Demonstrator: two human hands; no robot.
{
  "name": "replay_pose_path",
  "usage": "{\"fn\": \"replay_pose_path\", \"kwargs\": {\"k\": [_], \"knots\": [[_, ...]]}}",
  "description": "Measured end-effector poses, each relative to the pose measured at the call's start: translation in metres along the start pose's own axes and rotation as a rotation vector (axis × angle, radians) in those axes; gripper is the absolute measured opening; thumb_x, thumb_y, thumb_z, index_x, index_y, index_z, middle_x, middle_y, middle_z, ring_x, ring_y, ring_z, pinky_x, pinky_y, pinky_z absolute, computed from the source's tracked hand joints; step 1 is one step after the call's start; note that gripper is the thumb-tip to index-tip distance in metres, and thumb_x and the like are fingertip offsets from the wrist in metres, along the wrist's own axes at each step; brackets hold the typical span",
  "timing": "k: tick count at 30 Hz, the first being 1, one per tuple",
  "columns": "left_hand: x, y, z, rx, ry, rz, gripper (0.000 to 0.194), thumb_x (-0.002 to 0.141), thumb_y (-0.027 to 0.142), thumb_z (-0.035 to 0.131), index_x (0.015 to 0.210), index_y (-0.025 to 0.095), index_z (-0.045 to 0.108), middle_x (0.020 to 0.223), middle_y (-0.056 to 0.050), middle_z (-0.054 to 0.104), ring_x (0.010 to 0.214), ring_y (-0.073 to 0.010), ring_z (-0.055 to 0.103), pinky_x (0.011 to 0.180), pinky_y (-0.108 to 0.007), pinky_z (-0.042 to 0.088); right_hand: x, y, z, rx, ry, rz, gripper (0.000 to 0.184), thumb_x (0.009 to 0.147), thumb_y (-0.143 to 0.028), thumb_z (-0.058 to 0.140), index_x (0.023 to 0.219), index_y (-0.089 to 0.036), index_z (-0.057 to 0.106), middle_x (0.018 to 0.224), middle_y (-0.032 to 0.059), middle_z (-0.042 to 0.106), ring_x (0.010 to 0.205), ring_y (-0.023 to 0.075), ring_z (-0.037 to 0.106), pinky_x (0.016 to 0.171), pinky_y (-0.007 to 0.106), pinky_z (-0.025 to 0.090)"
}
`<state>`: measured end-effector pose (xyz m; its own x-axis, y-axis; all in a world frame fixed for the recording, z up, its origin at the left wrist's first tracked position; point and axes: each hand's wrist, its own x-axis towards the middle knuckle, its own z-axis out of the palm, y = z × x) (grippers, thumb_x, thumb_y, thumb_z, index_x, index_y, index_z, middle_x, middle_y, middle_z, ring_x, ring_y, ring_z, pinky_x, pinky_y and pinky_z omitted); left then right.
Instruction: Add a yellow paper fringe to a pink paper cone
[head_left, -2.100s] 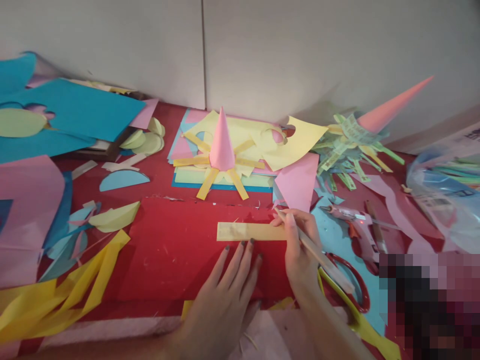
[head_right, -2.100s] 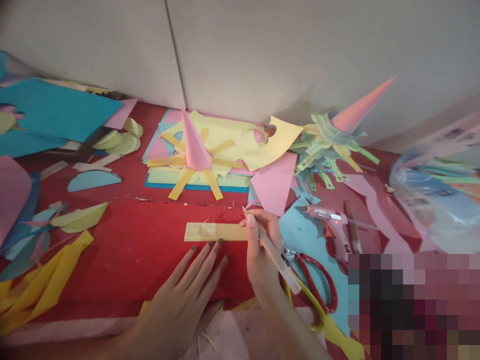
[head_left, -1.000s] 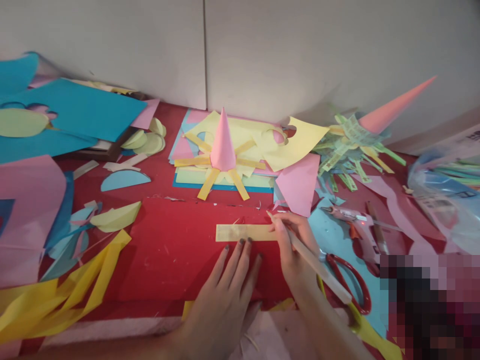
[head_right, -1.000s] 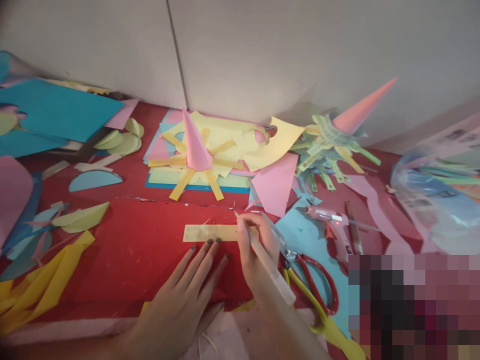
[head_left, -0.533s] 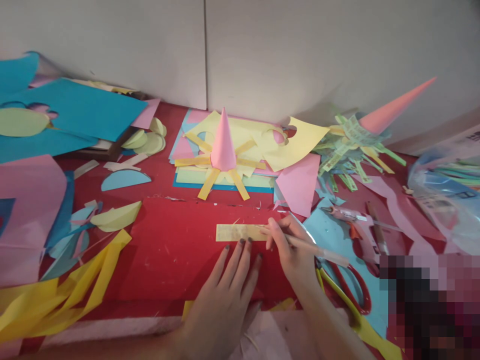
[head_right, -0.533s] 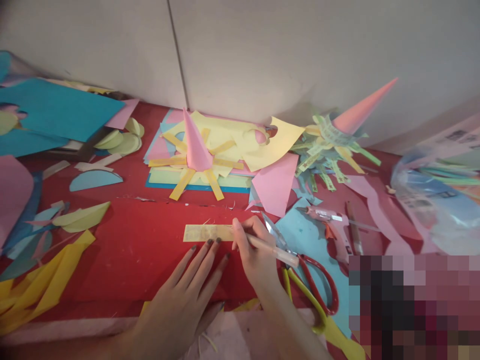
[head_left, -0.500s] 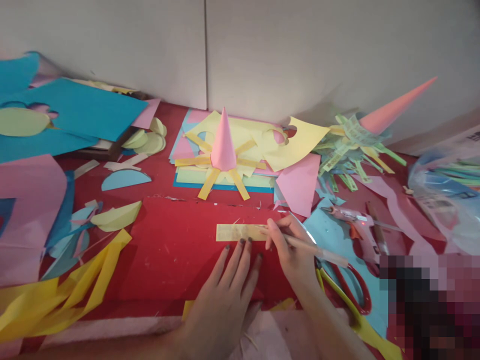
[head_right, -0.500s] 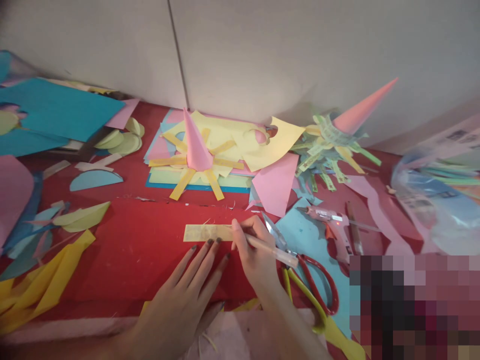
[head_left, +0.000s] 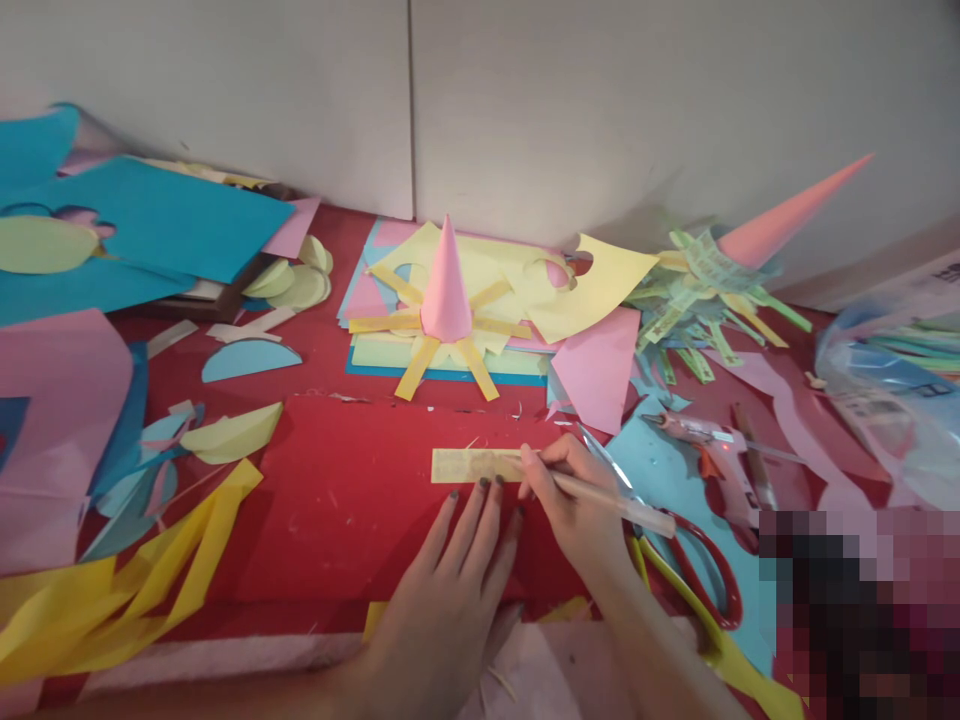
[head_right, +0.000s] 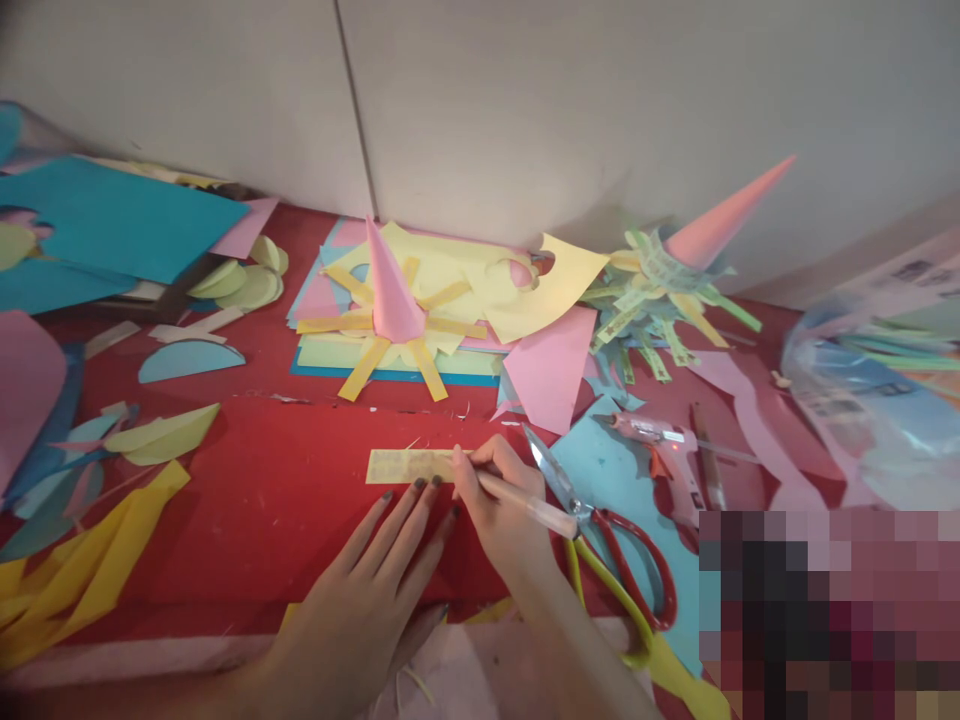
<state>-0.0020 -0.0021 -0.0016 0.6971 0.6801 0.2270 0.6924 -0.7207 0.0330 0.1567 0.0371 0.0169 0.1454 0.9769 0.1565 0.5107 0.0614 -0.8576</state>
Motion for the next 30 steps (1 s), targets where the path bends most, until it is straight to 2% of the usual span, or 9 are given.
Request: {"fn": "replay_pose_path", "kwargs": {"k": [9,18,30], "knots": [[0.0010,-0.0003,-0.0009,0.002,0.004,0.001,0.051,0.088,0.045,0.033,0.125,0.013,0.048,0.133,-0.014,0.048,0.124,-0.0253,0.041,0.101,-0.040,0.025,0.0015,-0.0036,-0.0001,-0.060,0.043,-0.034,0.025,0.083,-0.027,0.053,0.060,-0.022,0.046,0.048,-0.0054,0.056,0.044,0.0113,0.052,0.048,0.024,0.041],[0.0015,-0.0008,-0.0011,-0.003,0.007,0.003,0.050,0.088,0.045,0.035,0.124,0.012,0.048,0.131,-0.013,0.050,0.123,-0.0252,0.042,0.100,-0.040,0.026,-0.0011,0.0006,0.0002,-0.013,0.007,0.024,0.023,0.082,-0.027,0.054,0.061,-0.023,0.045,0.047,-0.0054,0.056,0.043,0.0116,0.053,0.047,0.024,0.042],[0.0017,-0.0003,-0.0005,-0.024,0.021,-0.001,0.049,0.087,0.044,0.037,0.121,0.012,0.050,0.130,-0.014,0.051,0.122,-0.0257,0.043,0.100,-0.040,0.024,-0.0019,0.0013,0.0000,-0.043,0.003,0.000,0.023,0.082,-0.026,0.055,0.061,-0.022,0.046,0.047,-0.0059,0.055,0.044,0.0103,0.052,0.047,0.023,0.041]]}}
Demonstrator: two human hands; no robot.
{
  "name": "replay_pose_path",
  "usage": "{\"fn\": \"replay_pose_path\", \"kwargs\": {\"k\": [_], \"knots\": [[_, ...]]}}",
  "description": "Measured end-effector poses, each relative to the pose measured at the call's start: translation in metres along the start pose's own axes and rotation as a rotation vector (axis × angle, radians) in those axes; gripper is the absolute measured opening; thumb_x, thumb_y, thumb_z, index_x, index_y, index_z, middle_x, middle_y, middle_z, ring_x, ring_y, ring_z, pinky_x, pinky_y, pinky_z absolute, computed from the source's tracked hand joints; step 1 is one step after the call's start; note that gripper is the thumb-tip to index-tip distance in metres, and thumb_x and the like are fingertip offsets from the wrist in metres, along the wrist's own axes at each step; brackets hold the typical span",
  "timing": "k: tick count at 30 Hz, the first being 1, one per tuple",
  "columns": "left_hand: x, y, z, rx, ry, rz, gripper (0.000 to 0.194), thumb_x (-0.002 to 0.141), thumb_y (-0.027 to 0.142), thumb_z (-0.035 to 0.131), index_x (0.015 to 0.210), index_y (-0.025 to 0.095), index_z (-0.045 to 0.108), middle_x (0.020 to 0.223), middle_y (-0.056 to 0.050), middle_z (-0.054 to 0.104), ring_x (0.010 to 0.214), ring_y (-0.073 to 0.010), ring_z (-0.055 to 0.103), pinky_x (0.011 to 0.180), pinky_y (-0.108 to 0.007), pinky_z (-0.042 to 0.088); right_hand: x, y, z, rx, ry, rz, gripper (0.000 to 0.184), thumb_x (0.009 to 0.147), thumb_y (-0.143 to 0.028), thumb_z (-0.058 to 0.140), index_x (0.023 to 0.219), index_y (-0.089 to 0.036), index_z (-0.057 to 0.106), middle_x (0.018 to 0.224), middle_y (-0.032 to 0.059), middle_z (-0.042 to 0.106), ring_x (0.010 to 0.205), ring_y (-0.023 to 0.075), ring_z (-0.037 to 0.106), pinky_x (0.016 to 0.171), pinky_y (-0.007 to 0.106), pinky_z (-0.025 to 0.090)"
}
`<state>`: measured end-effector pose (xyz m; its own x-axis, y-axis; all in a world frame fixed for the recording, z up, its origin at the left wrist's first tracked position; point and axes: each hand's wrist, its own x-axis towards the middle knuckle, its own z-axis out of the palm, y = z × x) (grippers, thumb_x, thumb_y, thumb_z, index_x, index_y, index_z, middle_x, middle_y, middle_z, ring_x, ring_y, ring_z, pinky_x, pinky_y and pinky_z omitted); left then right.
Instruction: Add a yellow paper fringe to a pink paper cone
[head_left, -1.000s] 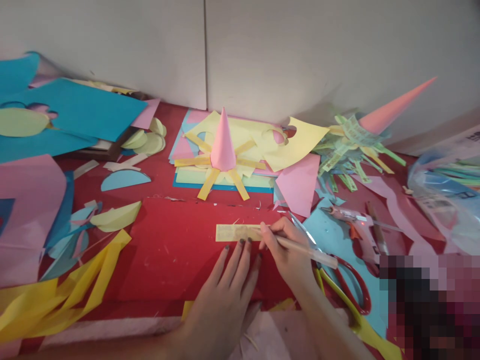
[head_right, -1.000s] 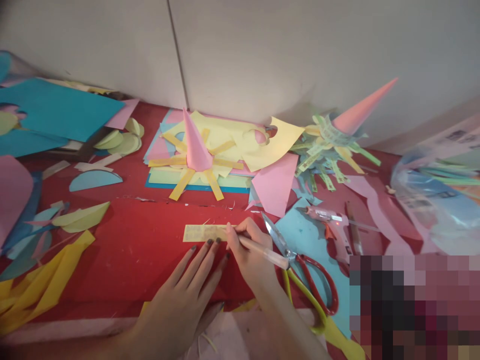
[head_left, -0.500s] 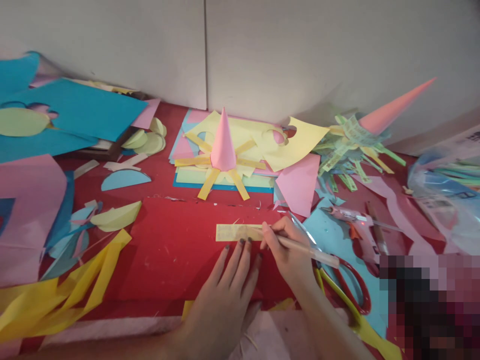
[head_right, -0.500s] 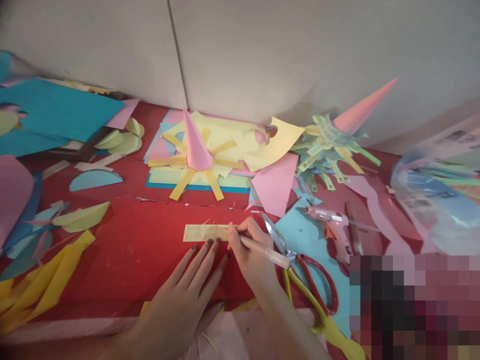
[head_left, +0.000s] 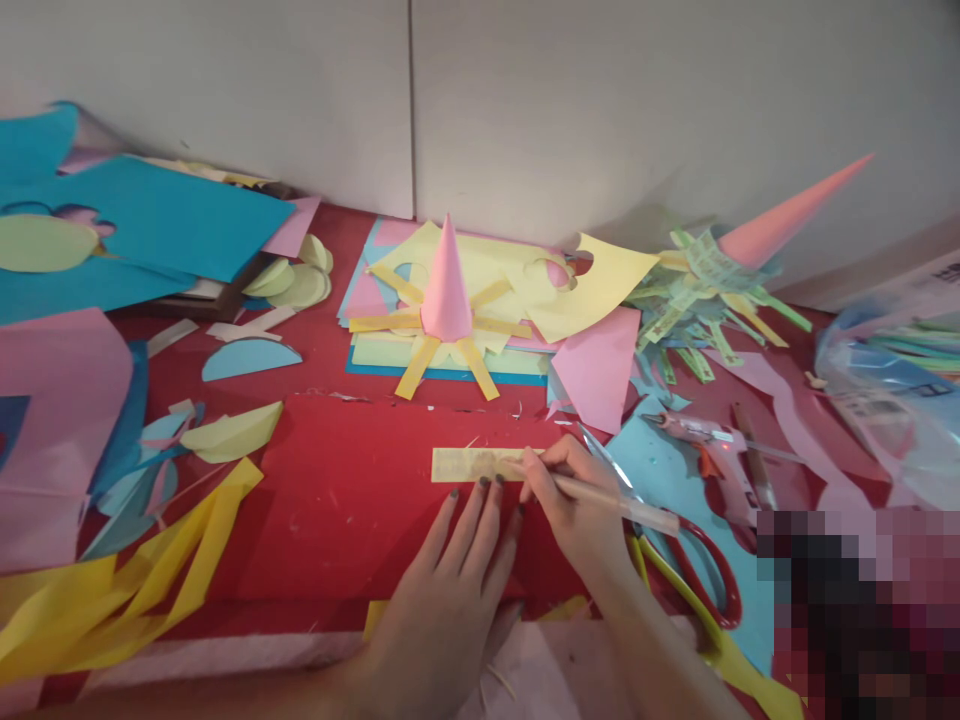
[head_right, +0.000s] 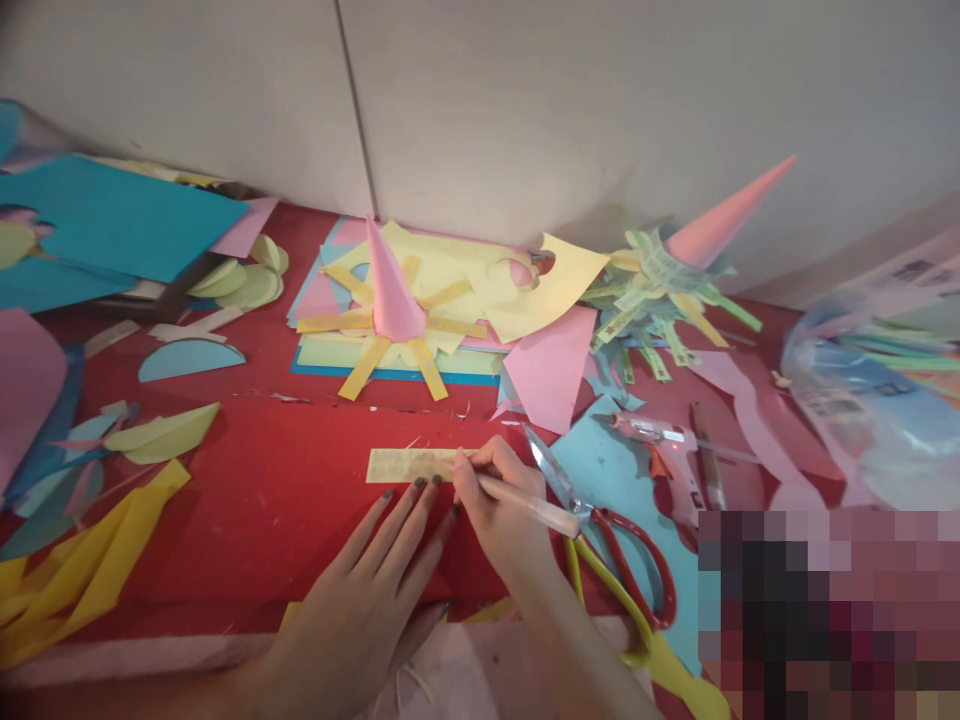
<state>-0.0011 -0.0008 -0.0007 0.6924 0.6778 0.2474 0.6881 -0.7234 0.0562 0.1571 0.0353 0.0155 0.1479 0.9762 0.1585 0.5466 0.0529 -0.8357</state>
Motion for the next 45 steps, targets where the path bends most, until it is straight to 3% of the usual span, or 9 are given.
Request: {"fn": "replay_pose_path", "kwargs": {"k": [5,19,42,45], "knots": [[0.0005,-0.0007,-0.0011,0.006,0.020,-0.004,0.049,0.086,0.044,0.038,0.122,0.012,0.050,0.129,-0.014,0.052,0.120,-0.0250,0.045,0.100,-0.040,0.025,0.0011,-0.0017,0.0002,-0.031,0.084,0.008,0.028,0.084,-0.027,0.053,0.057,-0.022,0.045,0.047,-0.0052,0.053,0.043,0.0094,0.047,0.047,0.023,0.039],[0.0010,0.0000,0.0000,0.012,0.017,-0.001,0.049,0.086,0.044,0.038,0.121,0.012,0.051,0.129,-0.014,0.052,0.121,-0.0254,0.044,0.100,-0.040,0.025,-0.0002,0.0009,-0.0006,-0.017,0.060,0.013,0.024,0.083,-0.024,0.054,0.060,-0.021,0.047,0.049,-0.0047,0.054,0.048,0.0103,0.052,0.051,0.022,0.042],[-0.0009,0.0008,-0.0014,0.007,0.003,-0.005,0.050,0.087,0.045,0.037,0.123,0.013,0.049,0.131,-0.013,0.050,0.121,-0.0246,0.044,0.100,-0.040,0.025,0.0010,-0.0027,-0.0010,-0.039,0.062,0.028,0.028,0.083,-0.030,0.054,0.058,-0.022,0.046,0.047,-0.0050,0.052,0.043,0.0103,0.047,0.046,0.024,0.037],[-0.0012,0.0009,-0.0015,0.012,0.000,-0.007,0.051,0.087,0.045,0.037,0.124,0.012,0.049,0.131,-0.014,0.050,0.121,-0.0248,0.044,0.100,-0.040,0.025,0.0005,-0.0011,-0.0011,-0.035,0.109,0.059,0.031,0.085,-0.031,0.052,0.057,-0.022,0.044,0.046,-0.0051,0.052,0.044,0.0103,0.048,0.049,0.024,0.038]]}}
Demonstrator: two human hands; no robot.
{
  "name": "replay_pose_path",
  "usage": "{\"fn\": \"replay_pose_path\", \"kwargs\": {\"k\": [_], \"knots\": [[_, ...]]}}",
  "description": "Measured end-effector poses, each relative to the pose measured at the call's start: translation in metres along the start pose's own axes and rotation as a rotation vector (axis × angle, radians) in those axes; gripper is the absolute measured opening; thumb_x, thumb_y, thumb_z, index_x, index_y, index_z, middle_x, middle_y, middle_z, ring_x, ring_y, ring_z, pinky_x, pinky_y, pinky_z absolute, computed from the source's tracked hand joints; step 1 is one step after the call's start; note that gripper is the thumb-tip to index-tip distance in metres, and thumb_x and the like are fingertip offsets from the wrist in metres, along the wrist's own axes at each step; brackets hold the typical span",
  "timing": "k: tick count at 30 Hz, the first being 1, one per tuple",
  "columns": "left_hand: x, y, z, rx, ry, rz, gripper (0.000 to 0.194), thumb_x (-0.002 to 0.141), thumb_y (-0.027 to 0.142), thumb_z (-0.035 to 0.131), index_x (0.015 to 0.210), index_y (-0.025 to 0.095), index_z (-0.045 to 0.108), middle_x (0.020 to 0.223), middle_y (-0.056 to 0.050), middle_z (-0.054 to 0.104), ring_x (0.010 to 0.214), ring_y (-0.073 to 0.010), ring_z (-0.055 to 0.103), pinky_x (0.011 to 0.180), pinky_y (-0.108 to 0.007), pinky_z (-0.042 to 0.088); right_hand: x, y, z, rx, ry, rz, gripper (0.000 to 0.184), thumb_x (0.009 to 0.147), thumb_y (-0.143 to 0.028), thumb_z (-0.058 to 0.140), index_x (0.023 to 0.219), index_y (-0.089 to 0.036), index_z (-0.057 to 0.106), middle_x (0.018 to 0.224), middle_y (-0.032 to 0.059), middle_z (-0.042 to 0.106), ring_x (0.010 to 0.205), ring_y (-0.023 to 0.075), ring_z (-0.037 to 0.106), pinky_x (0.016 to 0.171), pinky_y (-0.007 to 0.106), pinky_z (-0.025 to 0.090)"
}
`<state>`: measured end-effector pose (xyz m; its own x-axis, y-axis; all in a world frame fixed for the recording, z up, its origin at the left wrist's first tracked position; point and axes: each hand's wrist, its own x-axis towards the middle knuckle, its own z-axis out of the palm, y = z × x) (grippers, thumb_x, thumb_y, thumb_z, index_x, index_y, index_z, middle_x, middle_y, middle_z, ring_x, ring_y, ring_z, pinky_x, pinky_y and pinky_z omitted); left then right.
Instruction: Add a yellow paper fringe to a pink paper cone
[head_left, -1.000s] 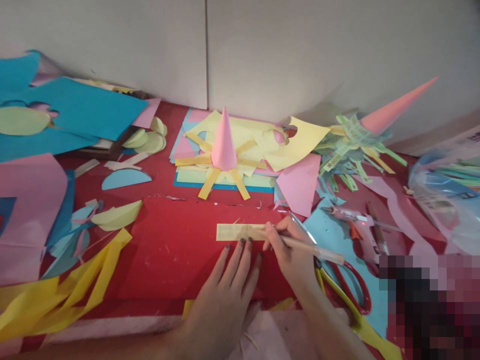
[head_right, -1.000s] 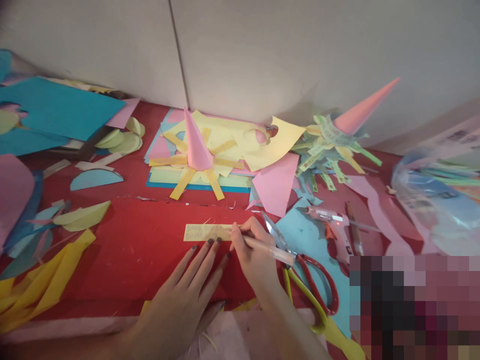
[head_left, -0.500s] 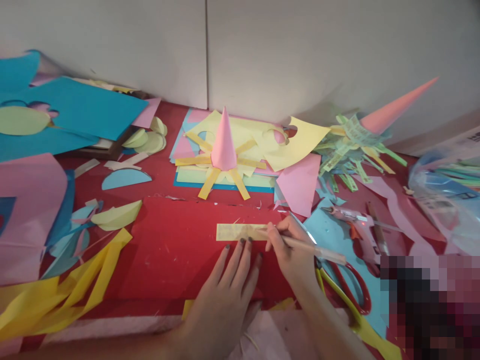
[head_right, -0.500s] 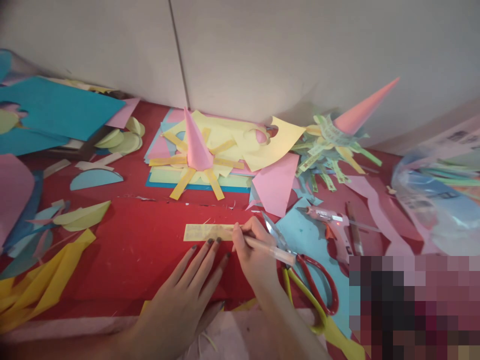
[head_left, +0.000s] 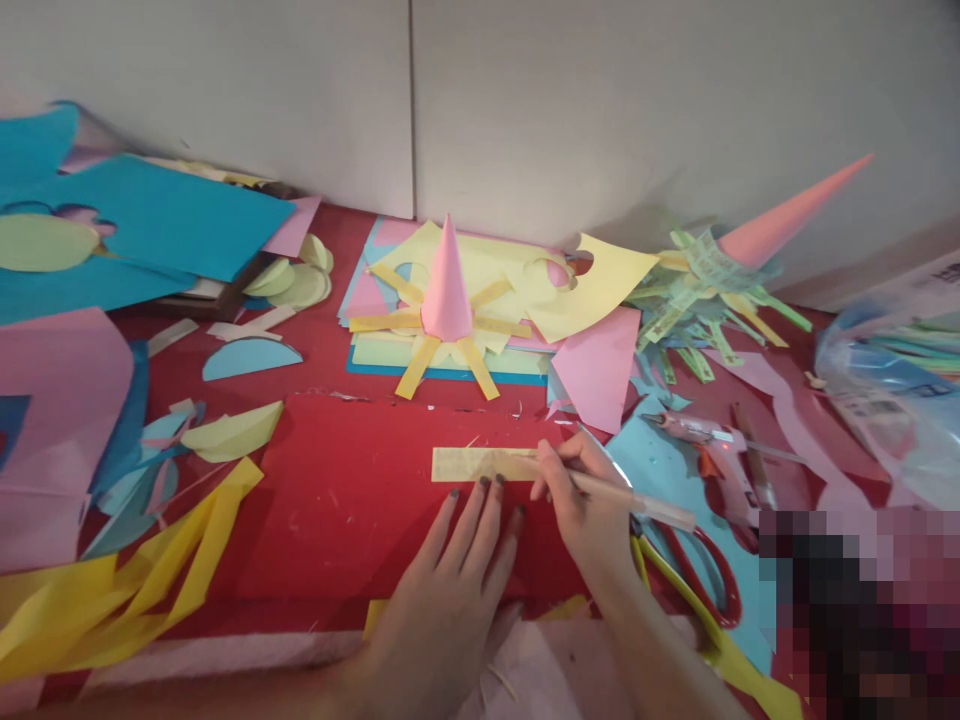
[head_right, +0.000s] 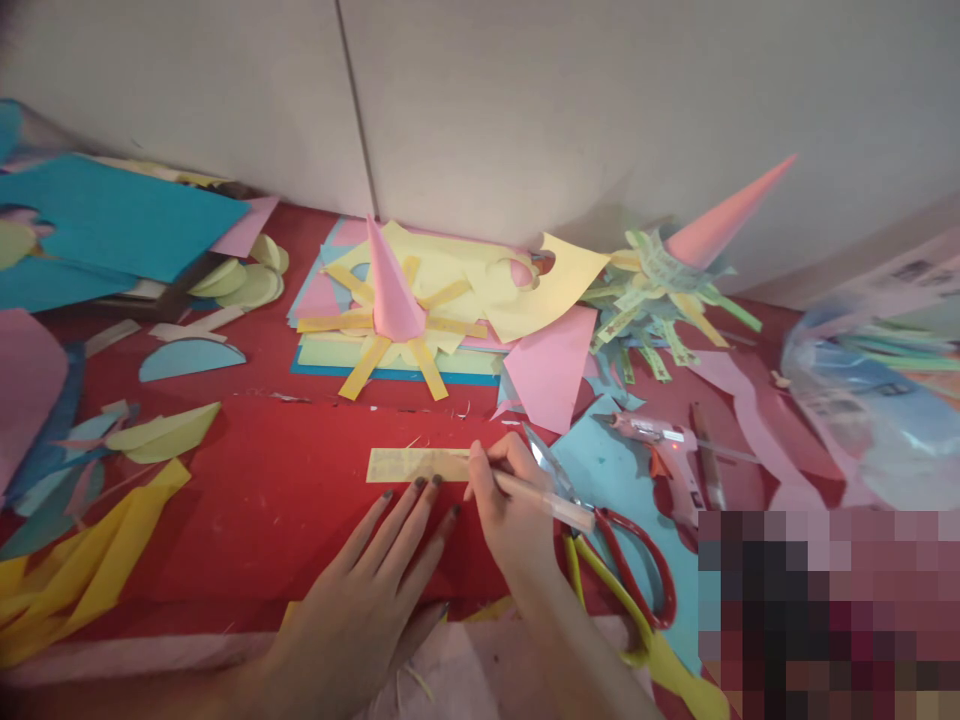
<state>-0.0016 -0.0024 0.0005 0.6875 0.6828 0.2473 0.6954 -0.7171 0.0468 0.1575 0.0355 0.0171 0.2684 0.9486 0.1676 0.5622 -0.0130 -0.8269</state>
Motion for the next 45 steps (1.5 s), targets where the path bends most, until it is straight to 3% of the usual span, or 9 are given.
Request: {"fn": "replay_pose_path", "kwargs": {"k": [3,13,20,31,45], "knots": [[0.0000,-0.0002,0.0002,0.002,0.006,0.002,0.052,0.087,0.045,0.037,0.125,0.012,0.048,0.131,-0.014,0.049,0.122,-0.0252,0.044,0.100,-0.040,0.025,-0.0005,0.0029,0.0000,-0.006,0.045,0.038,0.032,0.086,-0.033,0.051,0.057,-0.021,0.044,0.046,-0.0051,0.052,0.045,0.0106,0.049,0.051,0.024,0.038],[0.0007,-0.0008,0.0009,0.004,0.017,0.003,0.050,0.088,0.044,0.036,0.124,0.012,0.049,0.131,-0.014,0.049,0.123,-0.0253,0.042,0.100,-0.040,0.025,-0.0001,0.0053,0.0001,0.023,-0.018,0.025,0.030,0.085,-0.033,0.053,0.059,-0.022,0.046,0.050,-0.0042,0.055,0.049,0.0116,0.052,0.055,0.025,0.041],[0.0001,-0.0008,0.0022,0.012,0.000,0.002,0.052,0.087,0.045,0.036,0.126,0.012,0.047,0.132,-0.014,0.048,0.123,-0.0254,0.041,0.100,-0.040,0.026,-0.0005,0.0045,-0.0008,-0.024,-0.017,0.007,0.034,0.085,-0.031,0.052,0.054,-0.022,0.042,0.045,-0.0051,0.049,0.045,0.0116,0.047,0.050,0.025,0.038],[0.0002,-0.0008,0.0004,0.011,0.007,0.007,0.052,0.087,0.045,0.037,0.126,0.012,0.048,0.131,-0.014,0.049,0.122,-0.0257,0.042,0.100,-0.040,0.026,-0.0007,0.0045,-0.0006,-0.023,0.000,0.017,0.031,0.085,-0.032,0.052,0.058,-0.022,0.045,0.048,-0.0051,0.053,0.046,0.0109,0.049,0.052,0.025,0.039],[0.0018,-0.0008,-0.0001,-0.008,0.016,0.000,0.051,0.087,0.044,0.038,0.124,0.012,0.048,0.131,-0.015,0.050,0.121,-0.0258,0.044,0.100,-0.040,0.025,-0.0017,0.0065,-0.0004,-0.021,0.008,0.013,0.033,0.086,-0.031,0.050,0.056,-0.021,0.041,0.045,-0.0062,0.048,0.043,0.0098,0.046,0.051,0.024,0.037]]}}
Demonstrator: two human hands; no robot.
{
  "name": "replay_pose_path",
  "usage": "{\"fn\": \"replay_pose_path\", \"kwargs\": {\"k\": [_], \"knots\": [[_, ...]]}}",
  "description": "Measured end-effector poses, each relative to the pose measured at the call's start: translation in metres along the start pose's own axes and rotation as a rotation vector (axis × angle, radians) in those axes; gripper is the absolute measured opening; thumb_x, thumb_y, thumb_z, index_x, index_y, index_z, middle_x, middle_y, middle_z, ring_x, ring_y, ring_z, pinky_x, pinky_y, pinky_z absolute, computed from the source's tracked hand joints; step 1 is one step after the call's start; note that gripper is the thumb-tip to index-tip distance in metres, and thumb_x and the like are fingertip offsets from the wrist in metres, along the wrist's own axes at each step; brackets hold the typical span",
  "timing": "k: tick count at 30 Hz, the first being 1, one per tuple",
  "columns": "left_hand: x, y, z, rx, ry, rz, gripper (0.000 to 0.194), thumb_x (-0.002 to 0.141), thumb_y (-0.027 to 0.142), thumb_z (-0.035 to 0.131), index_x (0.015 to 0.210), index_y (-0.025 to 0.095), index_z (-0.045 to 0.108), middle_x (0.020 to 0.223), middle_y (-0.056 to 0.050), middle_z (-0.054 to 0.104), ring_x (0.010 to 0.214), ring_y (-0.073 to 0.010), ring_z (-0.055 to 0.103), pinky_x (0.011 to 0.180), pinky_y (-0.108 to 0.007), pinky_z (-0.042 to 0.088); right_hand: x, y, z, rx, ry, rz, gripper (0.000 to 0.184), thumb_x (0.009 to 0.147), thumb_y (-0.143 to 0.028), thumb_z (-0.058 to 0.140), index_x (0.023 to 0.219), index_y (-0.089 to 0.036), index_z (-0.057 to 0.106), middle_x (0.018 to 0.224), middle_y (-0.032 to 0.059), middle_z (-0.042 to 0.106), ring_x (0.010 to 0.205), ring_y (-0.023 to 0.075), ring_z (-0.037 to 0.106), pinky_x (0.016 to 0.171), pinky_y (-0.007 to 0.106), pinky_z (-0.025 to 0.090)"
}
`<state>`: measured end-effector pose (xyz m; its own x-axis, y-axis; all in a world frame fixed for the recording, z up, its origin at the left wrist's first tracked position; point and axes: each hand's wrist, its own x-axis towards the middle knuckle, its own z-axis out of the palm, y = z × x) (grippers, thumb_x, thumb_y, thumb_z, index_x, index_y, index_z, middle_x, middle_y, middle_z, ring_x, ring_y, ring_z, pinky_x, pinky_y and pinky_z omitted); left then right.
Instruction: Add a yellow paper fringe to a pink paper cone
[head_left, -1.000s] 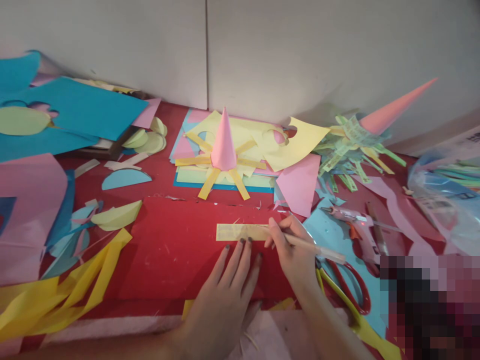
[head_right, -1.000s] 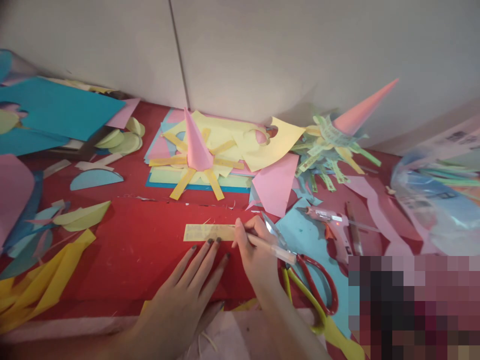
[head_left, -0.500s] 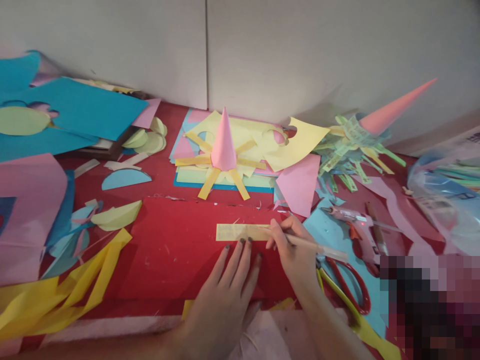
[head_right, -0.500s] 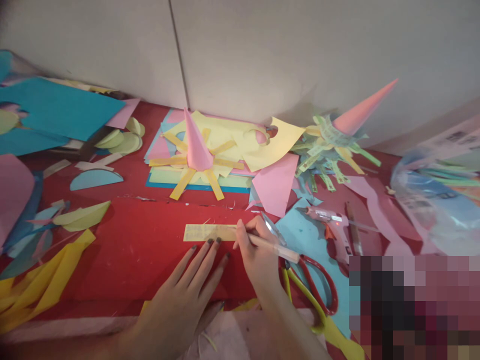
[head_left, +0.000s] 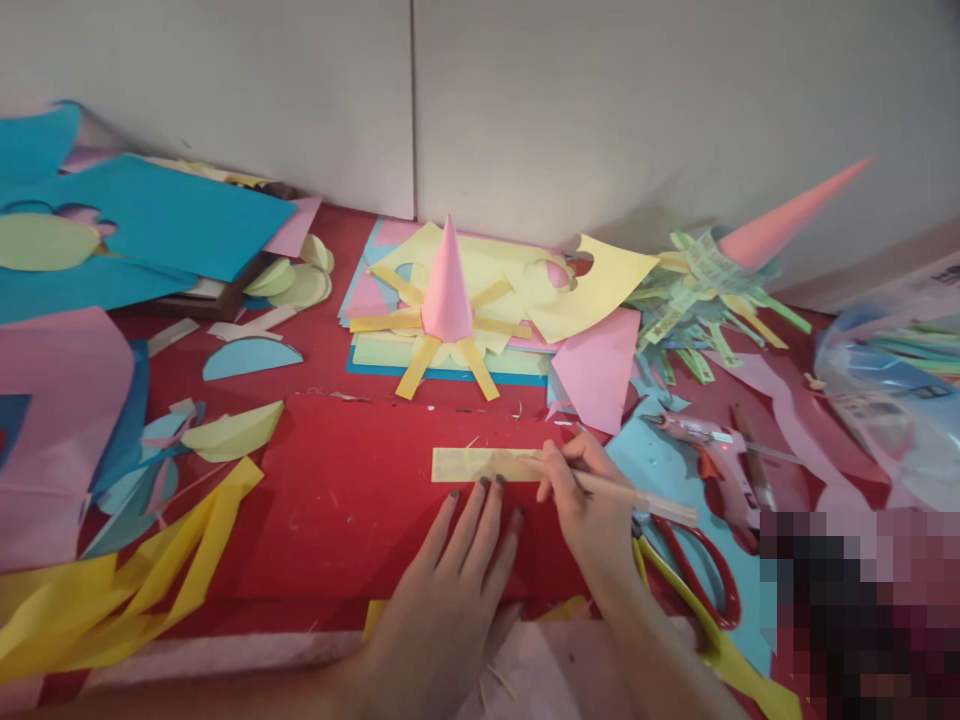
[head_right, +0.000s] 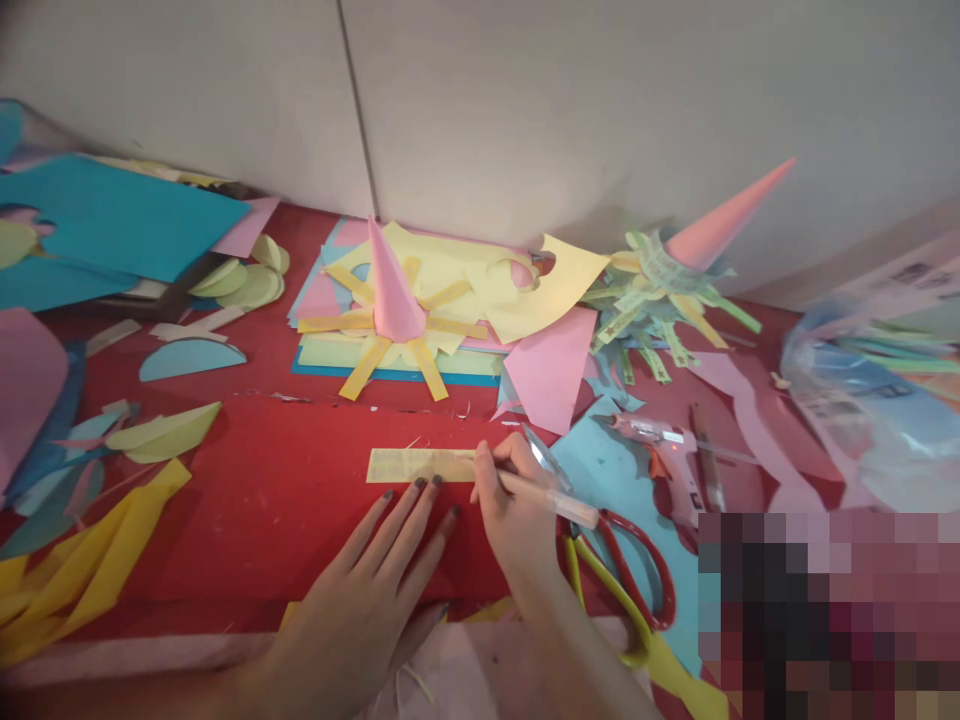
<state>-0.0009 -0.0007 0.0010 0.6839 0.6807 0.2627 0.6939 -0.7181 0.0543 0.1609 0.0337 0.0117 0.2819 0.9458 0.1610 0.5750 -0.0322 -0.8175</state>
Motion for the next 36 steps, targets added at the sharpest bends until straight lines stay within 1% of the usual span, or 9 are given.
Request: {"fn": "replay_pose_path", "kwargs": {"k": [3,6,11,15,18,20,25,33,36], "knots": [[-0.0006,0.0000,-0.0002,-0.002,0.000,0.002,0.051,0.086,0.045,0.039,0.125,0.012,0.048,0.131,-0.015,0.050,0.121,-0.0256,0.044,0.100,-0.040,0.025,0.0006,-0.0014,0.0006,0.005,0.019,0.008,0.033,0.086,-0.031,0.050,0.055,-0.021,0.042,0.046,-0.0058,0.050,0.045,0.0101,0.047,0.052,0.024,0.037],[-0.0012,-0.0003,-0.0003,-0.001,0.001,0.002,0.051,0.086,0.044,0.039,0.125,0.011,0.048,0.131,-0.015,0.050,0.121,-0.0253,0.044,0.100,-0.040,0.024,0.0013,-0.0020,0.0006,0.008,0.008,0.001,0.032,0.086,-0.031,0.051,0.056,-0.021,0.044,0.048,-0.0052,0.052,0.047,0.0104,0.049,0.053,0.024,0.038],[-0.0012,0.0001,0.0002,-0.004,-0.001,0.002,0.051,0.086,0.045,0.040,0.124,0.012,0.049,0.131,-0.015,0.050,0.121,-0.0258,0.044,0.100,-0.040,0.024,0.0011,0.0001,0.0001,-0.004,-0.008,-0.013,0.033,0.086,-0.030,0.050,0.055,-0.021,0.042,0.045,-0.0058,0.049,0.044,0.0099,0.046,0.051,0.024,0.037],[-0.0007,0.0004,0.0008,0.002,0.008,0.003,0.051,0.086,0.045,0.040,0.123,0.011,0.049,0.130,-0.015,0.050,0.120,-0.0255,0.045,0.100,-0.040,0.025,0.0007,0.0009,-0.0005,-0.001,0.043,0.013,0.033,0.086,-0.030,0.050,0.055,-0.021,0.041,0.043,-0.0065,0.047,0.043,0.0099,0.046,0.050,0.023,0.037],[-0.0005,0.0001,0.0016,0.004,0.004,0.003,0.052,0.086,0.045,0.038,0.125,0.012,0.048,0.132,-0.015,0.049,0.121,-0.0253,0.044,0.100,-0.040,0.025,0.0012,0.0005,-0.0008,0.014,0.076,0.039,0.034,0.086,-0.031,0.050,0.054,-0.021,0.041,0.043,-0.0058,0.049,0.048,0.0109,0.051,0.054,0.023,0.040],[-0.0005,-0.0002,0.0020,0.006,0.003,-0.001,0.051,0.086,0.045,0.038,0.125,0.012,0.048,0.131,-0.015,0.049,0.121,-0.0252,0.044,0.100,-0.040,0.025,0.0014,0.0003,-0.0007,0.008,0.072,0.042,0.034,0.086,-0.032,0.051,0.054,-0.021,0.042,0.045,-0.0051,0.051,0.051,0.0116,0.054,0.057,0.023,0.041],[-0.0009,-0.0005,0.0018,0.009,0.005,0.003,0.052,0.087,0.045,0.038,0.125,0.012,0.048,0.131,-0.014,0.050,0.121,-0.0254,0.044,0.100,-0.040,0.025,0.0006,0.0000,0.0005,-0.020,0.058,0.035,0.034,0.085,-0.034,0.051,0.055,-0.021,0.045,0.048,-0.0040,0.054,0.053,0.0123,0.055,0.057,0.024,0.040],[-0.0019,-0.0004,0.0024,0.008,-0.001,0.003,0.052,0.086,0.046,0.039,0.125,0.012,0.048,0.132,-0.015,0.049,0.123,-0.0256,0.042,0.101,-0.041,0.024,0.0007,0.0005,0.0002,-0.035,0.071,0.035,0.034,0.086,-0.034,0.051,0.055,-0.021,0.044,0.048,-0.0037,0.054,0.054,0.0129,0.056,0.058,0.024,0.040],[-0.0022,0.0000,0.0023,0.014,0.000,0.006,0.052,0.086,0.046,0.038,0.125,0.012,0.049,0.132,-0.015,0.049,0.123,-0.0259,0.041,0.100,-0.041,0.025,0.0008,0.0007,0.0001,-0.021,0.063,0.017,0.033,0.086,-0.033,0.051,0.055,-0.021,0.044,0.048,-0.0038,0.053,0.053,0.0125,0.055,0.057,0.024,0.040]]}}
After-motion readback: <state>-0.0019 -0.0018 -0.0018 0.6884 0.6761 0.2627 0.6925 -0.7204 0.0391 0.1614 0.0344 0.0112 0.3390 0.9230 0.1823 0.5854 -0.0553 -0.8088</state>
